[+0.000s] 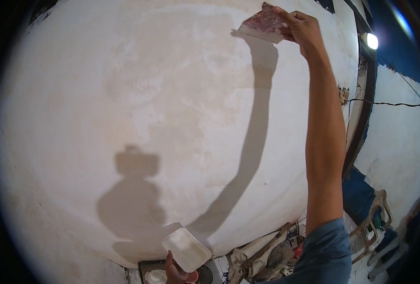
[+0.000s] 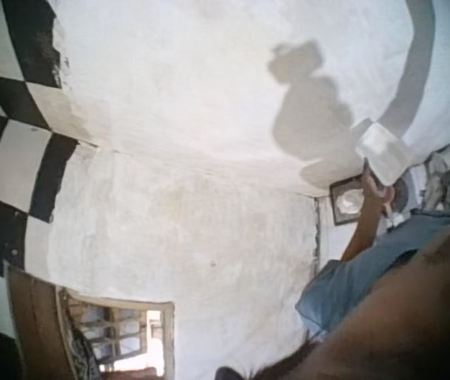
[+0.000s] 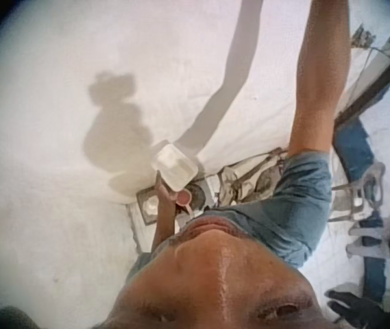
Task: The person applies white plaster to a wall using a hand spreader, picking up more plaster from a white tray between applications.
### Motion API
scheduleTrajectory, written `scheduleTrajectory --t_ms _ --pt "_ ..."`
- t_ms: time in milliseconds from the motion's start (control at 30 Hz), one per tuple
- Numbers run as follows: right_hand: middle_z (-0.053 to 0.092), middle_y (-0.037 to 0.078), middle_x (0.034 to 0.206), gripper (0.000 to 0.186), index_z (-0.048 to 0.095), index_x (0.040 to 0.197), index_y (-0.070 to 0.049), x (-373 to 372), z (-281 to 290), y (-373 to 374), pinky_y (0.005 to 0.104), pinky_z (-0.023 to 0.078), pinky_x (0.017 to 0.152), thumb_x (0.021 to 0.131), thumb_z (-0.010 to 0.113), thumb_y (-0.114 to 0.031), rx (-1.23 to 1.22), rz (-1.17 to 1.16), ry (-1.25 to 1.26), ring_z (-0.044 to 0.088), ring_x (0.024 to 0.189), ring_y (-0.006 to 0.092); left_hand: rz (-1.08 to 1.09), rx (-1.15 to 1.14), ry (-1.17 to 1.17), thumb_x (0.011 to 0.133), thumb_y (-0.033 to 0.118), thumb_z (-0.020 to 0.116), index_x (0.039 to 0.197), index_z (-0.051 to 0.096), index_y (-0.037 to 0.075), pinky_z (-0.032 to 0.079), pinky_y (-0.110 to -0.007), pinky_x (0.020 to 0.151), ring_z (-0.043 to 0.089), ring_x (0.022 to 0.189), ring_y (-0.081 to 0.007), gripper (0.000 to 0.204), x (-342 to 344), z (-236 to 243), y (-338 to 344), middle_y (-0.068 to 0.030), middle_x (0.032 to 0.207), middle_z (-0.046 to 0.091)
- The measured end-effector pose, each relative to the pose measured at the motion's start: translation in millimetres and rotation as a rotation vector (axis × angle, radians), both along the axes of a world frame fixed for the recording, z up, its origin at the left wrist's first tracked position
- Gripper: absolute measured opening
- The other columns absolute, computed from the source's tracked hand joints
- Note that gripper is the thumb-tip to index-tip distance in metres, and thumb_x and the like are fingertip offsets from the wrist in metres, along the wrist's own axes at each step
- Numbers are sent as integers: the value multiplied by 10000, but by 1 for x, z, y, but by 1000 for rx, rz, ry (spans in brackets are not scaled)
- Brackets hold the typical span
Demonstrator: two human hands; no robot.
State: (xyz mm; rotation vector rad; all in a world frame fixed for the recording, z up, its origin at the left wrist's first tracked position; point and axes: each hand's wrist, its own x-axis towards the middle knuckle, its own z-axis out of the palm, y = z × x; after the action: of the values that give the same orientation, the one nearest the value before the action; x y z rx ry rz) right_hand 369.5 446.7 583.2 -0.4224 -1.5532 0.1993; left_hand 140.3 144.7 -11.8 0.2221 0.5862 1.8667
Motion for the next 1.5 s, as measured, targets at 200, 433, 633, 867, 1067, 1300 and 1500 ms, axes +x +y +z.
scheduleTrajectory --t_ms 200,433,633,867,1067,1300,1500 --pt "609 61 631 237 618 730 -9 -18 -124 -5 277 467 473 875 752 -141 -158 25 -231 553 520 115 -86 18 -44 989 455 473 1488 353 85 376 -600 1096 469 1328 -391 632 -8 -4 -4 -164 1461 461" --pt "609 49 639 363 606 698 -22 -34 -9 5 273 437 496 875 770 -293 66 -104 -128 571 536 114 -68 33 -34 991 445 469 1492 340 86 372 -605 1100 459 1335 -399 630 -8 -28 5 -173 1464 454" --pt "570 36 608 474 568 661 -48 -16 -22 -2 251 420 476 824 805 -425 -150 -169 -261 522 511 99 -64 -13 -59 1003 445 443 1494 340 86 372 -613 1095 464 1333 -401 618 -13 -21 0 -172 1456 465" --pt "661 104 671 342 710 1028 -78 -34 65 12 361 513 608 830 776 -349 -174 -588 -335 645 605 228 -68 -11 -14 995 455 450 1499 329 90 381 -619 1085 461 1333 -406 634 -12 -22 4 -173 1458 457" --pt "675 183 806 447 662 755 30 -16 55 -58 323 588 618 870 767 -390 -246 -20 123 655 637 215 -61 -7 -3 986 480 461 1499 328 90 381 -625 1084 458 1336 -408 658 -8 -7 -3 -171 1459 457" --pt "716 163 846 428 556 1320 -148 6 -20 -42 445 538 704 906 644 -214 472 -656 -245 697 750 373 -124 -18 52 993 472 455 1505 320 91 370 -608 1102 457 1339 -405 652 -9 4 -3 -169 1473 449" --pt "717 149 925 189 648 1104 -111 -9 -65 -17 457 543 708 927 604 -161 559 -924 -382 686 812 377 -135 31 -42 995 454 465 1507 308 60 360 -592 1114 448 1346 -406 665 -20 -21 -2 -175 1480 441"
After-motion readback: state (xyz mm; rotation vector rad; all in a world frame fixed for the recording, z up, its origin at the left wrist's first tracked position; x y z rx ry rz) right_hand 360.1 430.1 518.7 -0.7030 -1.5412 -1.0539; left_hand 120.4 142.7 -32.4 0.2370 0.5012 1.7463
